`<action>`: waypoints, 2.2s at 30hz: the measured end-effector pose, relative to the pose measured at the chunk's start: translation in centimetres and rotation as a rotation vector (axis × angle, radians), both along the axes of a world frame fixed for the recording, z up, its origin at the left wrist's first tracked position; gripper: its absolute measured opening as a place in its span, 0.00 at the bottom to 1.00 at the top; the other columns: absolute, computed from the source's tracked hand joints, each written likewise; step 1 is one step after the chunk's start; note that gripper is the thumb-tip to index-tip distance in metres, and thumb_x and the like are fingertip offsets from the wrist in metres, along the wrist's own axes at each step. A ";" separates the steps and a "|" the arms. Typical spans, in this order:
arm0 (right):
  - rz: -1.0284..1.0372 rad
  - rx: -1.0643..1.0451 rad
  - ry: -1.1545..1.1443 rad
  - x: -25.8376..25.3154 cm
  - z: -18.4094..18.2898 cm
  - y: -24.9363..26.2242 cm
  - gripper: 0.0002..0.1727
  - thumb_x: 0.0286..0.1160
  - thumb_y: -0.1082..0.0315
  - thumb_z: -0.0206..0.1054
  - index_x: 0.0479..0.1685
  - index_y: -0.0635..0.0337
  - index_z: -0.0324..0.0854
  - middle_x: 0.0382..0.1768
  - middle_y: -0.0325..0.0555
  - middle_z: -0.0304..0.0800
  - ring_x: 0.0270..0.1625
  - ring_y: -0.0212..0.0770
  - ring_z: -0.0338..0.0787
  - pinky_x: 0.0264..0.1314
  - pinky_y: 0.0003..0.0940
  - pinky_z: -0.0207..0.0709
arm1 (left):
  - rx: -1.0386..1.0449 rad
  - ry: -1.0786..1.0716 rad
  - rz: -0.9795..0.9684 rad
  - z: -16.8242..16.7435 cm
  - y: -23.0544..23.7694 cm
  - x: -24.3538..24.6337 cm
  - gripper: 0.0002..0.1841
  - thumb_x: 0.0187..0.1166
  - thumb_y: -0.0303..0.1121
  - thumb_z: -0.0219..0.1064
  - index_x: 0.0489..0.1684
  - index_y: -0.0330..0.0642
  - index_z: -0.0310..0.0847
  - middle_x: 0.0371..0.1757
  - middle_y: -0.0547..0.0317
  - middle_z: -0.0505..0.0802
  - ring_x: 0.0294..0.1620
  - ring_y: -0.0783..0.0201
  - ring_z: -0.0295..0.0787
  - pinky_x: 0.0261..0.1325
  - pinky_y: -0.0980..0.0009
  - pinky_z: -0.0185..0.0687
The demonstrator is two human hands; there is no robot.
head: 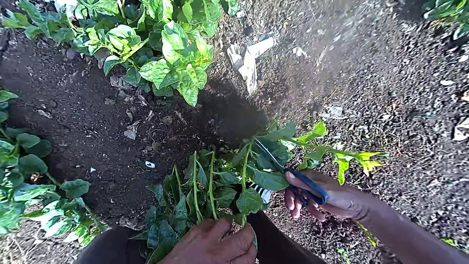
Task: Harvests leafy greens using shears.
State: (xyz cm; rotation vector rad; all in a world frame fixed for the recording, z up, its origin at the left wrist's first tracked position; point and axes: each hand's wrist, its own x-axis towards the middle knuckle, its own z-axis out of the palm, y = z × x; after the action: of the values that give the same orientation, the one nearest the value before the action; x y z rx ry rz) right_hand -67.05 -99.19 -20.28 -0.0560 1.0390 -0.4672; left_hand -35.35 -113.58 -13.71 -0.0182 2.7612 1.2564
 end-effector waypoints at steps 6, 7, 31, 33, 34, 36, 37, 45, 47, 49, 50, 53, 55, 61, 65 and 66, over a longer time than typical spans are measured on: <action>-0.060 0.040 0.044 0.6 -0.4 -1.4 0.32 0.68 0.28 0.68 0.41 0.51 0.82 0.24 0.42 0.89 0.18 0.35 0.90 0.11 0.25 0.78 | -0.046 0.028 -0.014 -0.3 -0.6 -0.2 0.12 0.88 0.28 0.57 0.59 0.51 0.85 0.67 0.60 0.89 0.51 0.56 0.88 0.41 0.64 0.84; -0.100 0.039 0.067 0.8 -0.3 -1.4 0.30 0.69 0.30 0.71 0.40 0.51 0.83 0.20 0.40 0.86 0.15 0.33 0.87 0.11 0.26 0.79 | -0.037 0.025 0.020 -0.2 -0.8 -0.2 0.10 0.88 0.30 0.57 0.57 0.52 0.84 0.64 0.60 0.90 0.49 0.56 0.88 0.41 0.65 0.84; -0.101 -0.127 0.573 -0.8 -1.2 2.1 0.21 0.80 0.45 0.63 0.44 0.54 0.87 0.19 0.36 0.87 0.16 0.30 0.85 0.14 0.23 0.79 | 0.067 0.417 1.486 2.5 -10.6 11.0 0.11 0.82 0.26 0.64 0.56 0.31 0.76 0.50 0.62 0.93 0.56 0.68 0.90 0.67 0.67 0.86; -0.133 -0.196 0.563 0.2 0.2 2.4 0.22 0.74 0.40 0.69 0.41 0.50 0.86 0.19 0.35 0.87 0.15 0.30 0.84 0.12 0.24 0.78 | 0.018 0.380 1.175 3.2 -9.9 9.9 0.13 0.82 0.35 0.67 0.62 0.45 0.81 0.57 0.72 0.91 0.59 0.74 0.88 0.66 0.71 0.85; -0.179 -0.292 0.558 0.8 1.1 1.8 0.22 0.71 0.38 0.72 0.43 0.46 0.87 0.21 0.33 0.89 0.16 0.29 0.86 0.13 0.24 0.79 | 0.033 0.351 1.022 3.5 -9.6 8.8 0.14 0.84 0.39 0.66 0.64 0.52 0.81 0.59 0.75 0.91 0.61 0.78 0.87 0.67 0.76 0.84; -0.307 -0.590 0.530 2.8 3.7 -0.2 0.20 0.74 0.39 0.71 0.53 0.40 0.88 0.35 0.30 0.96 0.30 0.29 0.94 0.27 0.25 0.89 | 0.119 0.297 0.788 3.4 -8.3 6.9 0.14 0.83 0.38 0.65 0.62 0.48 0.80 0.55 0.65 0.91 0.58 0.75 0.87 0.63 0.78 0.84; -0.364 -0.770 0.502 4.2 5.0 -1.8 0.22 0.77 0.39 0.68 0.62 0.37 0.86 0.46 0.30 0.97 0.42 0.31 0.97 0.40 0.27 0.92 | 0.167 0.285 0.720 3.3 -7.4 6.2 0.13 0.79 0.34 0.66 0.59 0.44 0.81 0.52 0.58 0.92 0.55 0.69 0.89 0.60 0.75 0.86; -0.292 -1.194 0.515 16.9 1.2 -11.7 0.28 0.78 0.42 0.67 0.71 0.46 0.81 0.65 0.39 0.91 0.71 0.40 0.87 0.79 0.41 0.79 | 0.237 0.550 0.757 3.8 -5.2 5.1 0.09 0.82 0.33 0.62 0.51 0.40 0.83 0.46 0.55 0.92 0.54 0.61 0.86 0.63 0.70 0.80; -0.306 -1.194 0.508 18.1 1.4 -12.0 0.28 0.80 0.41 0.66 0.72 0.45 0.80 0.67 0.34 0.90 0.71 0.34 0.86 0.78 0.36 0.78 | 0.226 0.591 0.849 3.5 -5.6 5.9 0.10 0.81 0.36 0.63 0.52 0.44 0.81 0.48 0.61 0.90 0.60 0.66 0.80 0.72 0.73 0.71; -0.311 -1.216 0.517 19.5 2.4 -12.7 0.27 0.81 0.42 0.64 0.74 0.44 0.78 0.69 0.29 0.87 0.72 0.28 0.83 0.78 0.30 0.76 | 0.319 0.644 0.909 3.5 -5.6 6.5 0.09 0.82 0.34 0.61 0.54 0.43 0.78 0.54 0.59 0.89 0.71 0.65 0.79 0.85 0.64 0.64; -0.322 -1.207 0.519 20.3 2.9 -13.2 0.28 0.82 0.40 0.62 0.74 0.44 0.78 0.68 0.26 0.87 0.71 0.26 0.83 0.77 0.28 0.76 | 0.381 0.689 0.943 3.7 -5.6 6.8 0.09 0.84 0.32 0.60 0.55 0.41 0.76 0.57 0.55 0.90 0.72 0.62 0.82 0.87 0.57 0.65; -0.316 -1.221 0.512 22.9 3.6 -15.1 0.33 0.83 0.34 0.55 0.73 0.49 0.77 0.66 0.31 0.89 0.70 0.28 0.84 0.76 0.29 0.77 | 0.504 0.828 1.052 4.3 -5.7 7.9 0.09 0.89 0.32 0.55 0.61 0.44 0.72 0.56 0.55 0.92 0.62 0.60 0.91 0.79 0.52 0.79; -0.282 -1.274 0.503 24.8 4.1 -16.3 0.35 0.85 0.34 0.53 0.73 0.54 0.74 0.65 0.33 0.88 0.69 0.28 0.85 0.75 0.30 0.79 | 0.466 0.870 1.145 4.8 -6.3 9.4 0.11 0.90 0.36 0.56 0.65 0.51 0.74 0.58 0.65 0.91 0.58 0.66 0.92 0.68 0.61 0.90; -0.147 -1.349 0.519 28.0 6.2 -18.6 0.38 0.86 0.40 0.56 0.68 0.72 0.72 0.62 0.43 0.87 0.64 0.27 0.86 0.67 0.27 0.82 | 0.302 0.887 1.351 5.9 -7.8 12.8 0.14 0.89 0.48 0.59 0.64 0.55 0.76 0.52 0.75 0.89 0.40 0.75 0.90 0.39 0.76 0.92; -0.115 -1.383 0.552 27.0 8.0 -19.3 0.36 0.85 0.41 0.58 0.68 0.72 0.75 0.65 0.46 0.88 0.69 0.32 0.85 0.73 0.32 0.80 | 0.309 0.941 1.433 6.9 -8.5 13.5 0.16 0.87 0.46 0.62 0.61 0.48 0.75 0.47 0.77 0.89 0.38 0.78 0.88 0.40 0.77 0.90; -0.184 -1.389 0.602 26.3 8.2 -19.3 0.35 0.84 0.41 0.60 0.67 0.69 0.76 0.65 0.47 0.89 0.70 0.36 0.86 0.75 0.37 0.80 | 0.287 0.962 1.474 7.4 -8.9 13.8 0.16 0.86 0.43 0.63 0.61 0.44 0.74 0.46 0.77 0.89 0.37 0.78 0.88 0.39 0.78 0.90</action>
State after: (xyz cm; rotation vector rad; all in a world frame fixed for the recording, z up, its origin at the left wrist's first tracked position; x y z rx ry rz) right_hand -40.78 -118.45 -12.04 -1.4119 1.1138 -1.3223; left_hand -21.57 -122.51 -6.30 -2.3025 3.0367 2.3193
